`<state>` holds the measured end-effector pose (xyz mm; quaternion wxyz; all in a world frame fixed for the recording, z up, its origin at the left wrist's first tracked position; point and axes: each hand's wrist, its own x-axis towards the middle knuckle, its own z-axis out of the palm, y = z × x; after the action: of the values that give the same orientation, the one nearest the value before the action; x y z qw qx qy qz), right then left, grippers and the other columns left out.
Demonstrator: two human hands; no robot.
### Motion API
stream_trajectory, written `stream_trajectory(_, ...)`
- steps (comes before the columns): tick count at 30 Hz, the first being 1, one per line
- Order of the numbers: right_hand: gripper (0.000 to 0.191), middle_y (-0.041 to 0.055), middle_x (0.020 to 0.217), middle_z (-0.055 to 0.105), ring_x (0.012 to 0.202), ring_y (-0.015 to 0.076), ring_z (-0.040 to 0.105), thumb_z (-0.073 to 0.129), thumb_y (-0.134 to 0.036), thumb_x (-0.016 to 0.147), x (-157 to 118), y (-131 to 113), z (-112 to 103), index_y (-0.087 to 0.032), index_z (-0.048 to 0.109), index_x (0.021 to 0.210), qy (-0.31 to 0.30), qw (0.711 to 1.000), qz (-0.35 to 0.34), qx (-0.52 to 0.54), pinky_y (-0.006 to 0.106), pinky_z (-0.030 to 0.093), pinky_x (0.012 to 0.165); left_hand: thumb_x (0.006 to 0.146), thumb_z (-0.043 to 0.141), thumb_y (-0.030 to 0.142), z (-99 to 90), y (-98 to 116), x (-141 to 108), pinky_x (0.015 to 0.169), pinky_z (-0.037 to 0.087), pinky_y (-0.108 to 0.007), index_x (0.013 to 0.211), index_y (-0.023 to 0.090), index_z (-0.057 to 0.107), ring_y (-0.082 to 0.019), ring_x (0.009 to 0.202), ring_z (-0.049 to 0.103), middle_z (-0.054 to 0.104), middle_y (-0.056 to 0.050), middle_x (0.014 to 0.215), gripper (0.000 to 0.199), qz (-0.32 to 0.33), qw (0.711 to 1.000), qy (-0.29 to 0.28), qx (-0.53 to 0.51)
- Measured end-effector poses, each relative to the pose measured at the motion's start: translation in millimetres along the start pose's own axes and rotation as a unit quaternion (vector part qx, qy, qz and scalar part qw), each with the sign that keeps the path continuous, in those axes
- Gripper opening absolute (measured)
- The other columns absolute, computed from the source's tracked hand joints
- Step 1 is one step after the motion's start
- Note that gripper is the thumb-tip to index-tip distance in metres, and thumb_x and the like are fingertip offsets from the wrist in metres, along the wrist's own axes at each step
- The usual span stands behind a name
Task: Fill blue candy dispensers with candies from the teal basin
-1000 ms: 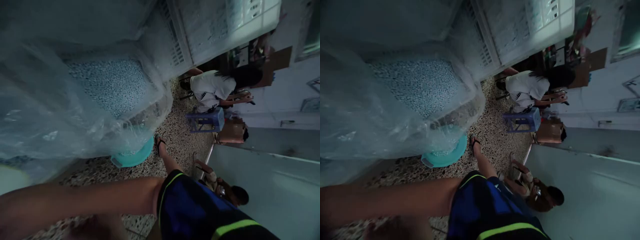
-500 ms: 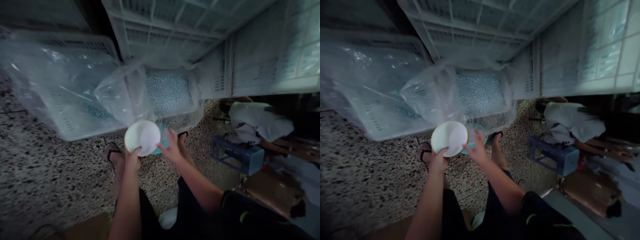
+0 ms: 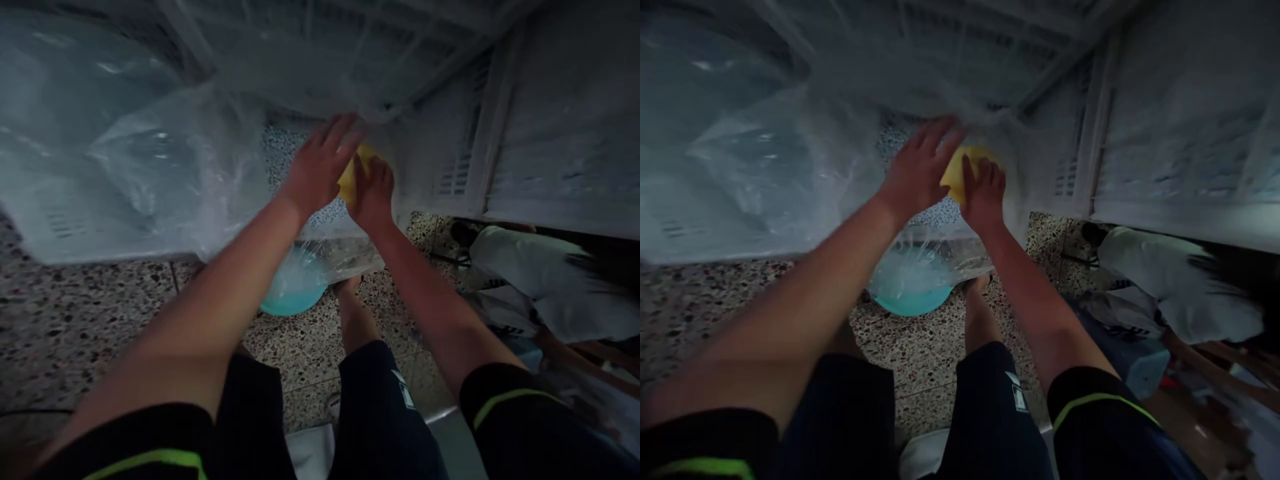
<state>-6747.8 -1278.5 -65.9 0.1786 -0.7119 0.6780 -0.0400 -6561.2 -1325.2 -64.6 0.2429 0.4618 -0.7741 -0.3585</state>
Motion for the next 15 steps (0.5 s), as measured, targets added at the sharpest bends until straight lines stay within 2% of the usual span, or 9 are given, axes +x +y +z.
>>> stream_trajectory(1, 0.079, 0.0243, 0.166, 0.033, 0.160, 0.0461, 0.022, 0.066, -0.030, 0.089, 14.1, 9.7, 12.8, -0.013, 0.037, 0.161, 0.004, 0.999, 0.009, -0.034, 0.076, 0.019, 0.127, 0.086, 0.071, 0.015, 7.3, -5.8, 31.2, 0.138, 0.027, -0.051, 0.161, 0.032, 0.042, -0.026, 0.165, 0.021, 0.038, 0.005, 0.171, 0.082, 0.047, 0.995, -0.080, 0.025)
stream_trajectory(3, 0.073, 0.0263, 0.166, 0.032, 0.160, 0.0470, 0.020, 0.064, -0.030, 0.093, 36.8, 27.2, 44.5, -0.010, 0.040, 0.158, 0.013, 0.996, 0.066, -0.060, 0.078, 0.016, 0.126, 0.077, 0.065, -0.007, 32.6, -17.5, 78.0, 0.136, 0.027, -0.051, 0.165, 0.023, 0.036, -0.027, 0.164, 0.025, 0.025, -0.001, 0.177, 0.097, 0.121, 0.959, -0.231, 0.108)
stream_trajectory(4, 0.071, 0.0266, 0.165, 0.033, 0.160, 0.0472, 0.019, 0.065, -0.031, 0.093, 45.3, 33.8, 60.8, -0.009, 0.042, 0.157, 0.019, 0.993, 0.104, -0.059, 0.078, 0.017, 0.126, 0.074, 0.062, -0.012, 47.1, -23.5, 91.7, 0.135, 0.026, -0.051, 0.166, 0.019, 0.032, -0.029, 0.163, 0.025, 0.022, -0.006, 0.178, 0.102, 0.148, 0.937, -0.282, 0.145)
stream_trajectory(5, 0.071, 0.0259, 0.164, 0.034, 0.161, 0.0472, 0.017, 0.067, -0.032, 0.092, 52.0, 38.6, 75.8, -0.009, 0.043, 0.155, 0.026, 0.988, 0.140, -0.052, 0.078, 0.017, 0.126, 0.075, 0.061, -0.015, 60.1, -29.7, 99.3, 0.134, 0.024, -0.054, 0.167, 0.016, 0.029, -0.031, 0.163, 0.024, 0.022, -0.011, 0.178, 0.102, 0.172, 0.921, -0.304, 0.174)
stream_trajectory(7, 0.071, 0.0219, 0.163, 0.035, 0.162, 0.0458, 0.011, 0.069, -0.032, 0.090, 61.0, 41.9, 97.7, -0.014, 0.045, 0.154, 0.046, 0.979, 0.194, -0.033, 0.076, 0.018, 0.128, 0.089, 0.055, -0.011, 76.8, -41.0, 101.7, 0.131, 0.027, -0.061, 0.168, 0.011, 0.026, -0.036, 0.164, 0.022, 0.025, -0.017, 0.175, 0.087, 0.189, 0.916, -0.296, 0.194)
stream_trajectory(9, 0.072, 0.0155, 0.164, 0.035, 0.162, 0.0427, 0.012, 0.068, -0.030, 0.087, 66.0, 39.2, 106.8, -0.023, 0.043, 0.154, 0.065, 0.973, 0.223, -0.019, 0.072, 0.019, 0.131, 0.094, 0.052, -0.009, 79.1, -48.3, 97.7, 0.125, 0.036, -0.067, 0.168, 0.006, 0.021, -0.044, 0.159, 0.028, 0.025, -0.022, 0.173, 0.082, 0.174, 0.925, -0.274, 0.198)
stream_trajectory(11, 0.075, 0.0101, 0.163, 0.037, 0.158, 0.0396, 0.023, 0.069, -0.026, 0.080, 69.1, 32.7, 106.7, -0.031, 0.043, 0.150, 0.082, 0.967, 0.239, -0.009, 0.067, 0.027, 0.131, 0.083, 0.068, -0.014, 71.1, -50.9, 96.4, 0.120, 0.042, -0.068, 0.165, -0.001, 0.022, -0.051, 0.150, 0.038, 0.029, -0.028, 0.168, 0.095, 0.181, 0.913, -0.293, 0.219)
stream_trajectory(13, 0.077, 0.0096, 0.160, 0.040, 0.149, 0.0363, 0.035, 0.071, -0.024, 0.073, 70.5, 22.8, 105.2, -0.033, 0.044, 0.144, 0.088, 0.963, 0.254, 0.008, 0.060, 0.040, 0.127, 0.066, 0.081, -0.018, 59.5, -51.6, 98.4, 0.116, 0.043, -0.070, 0.158, -0.008, 0.029, -0.055, 0.143, 0.042, 0.037, -0.028, 0.160, 0.106, 0.226, 0.889, -0.317, 0.241)
stream_trajectory(15, 0.077, 0.0134, 0.155, 0.044, 0.142, 0.0335, 0.041, 0.072, -0.023, 0.069, 69.2, 8.5, 108.9, -0.028, 0.045, 0.140, 0.078, 0.963, 0.255, 0.035, 0.054, 0.046, 0.124, 0.059, 0.080, -0.022, 48.4, -54.4, 99.1, 0.116, 0.036, -0.075, 0.149, -0.009, 0.041, -0.058, 0.143, 0.039, 0.045, -0.022, 0.153, 0.099, 0.204, 0.900, -0.338, 0.184)
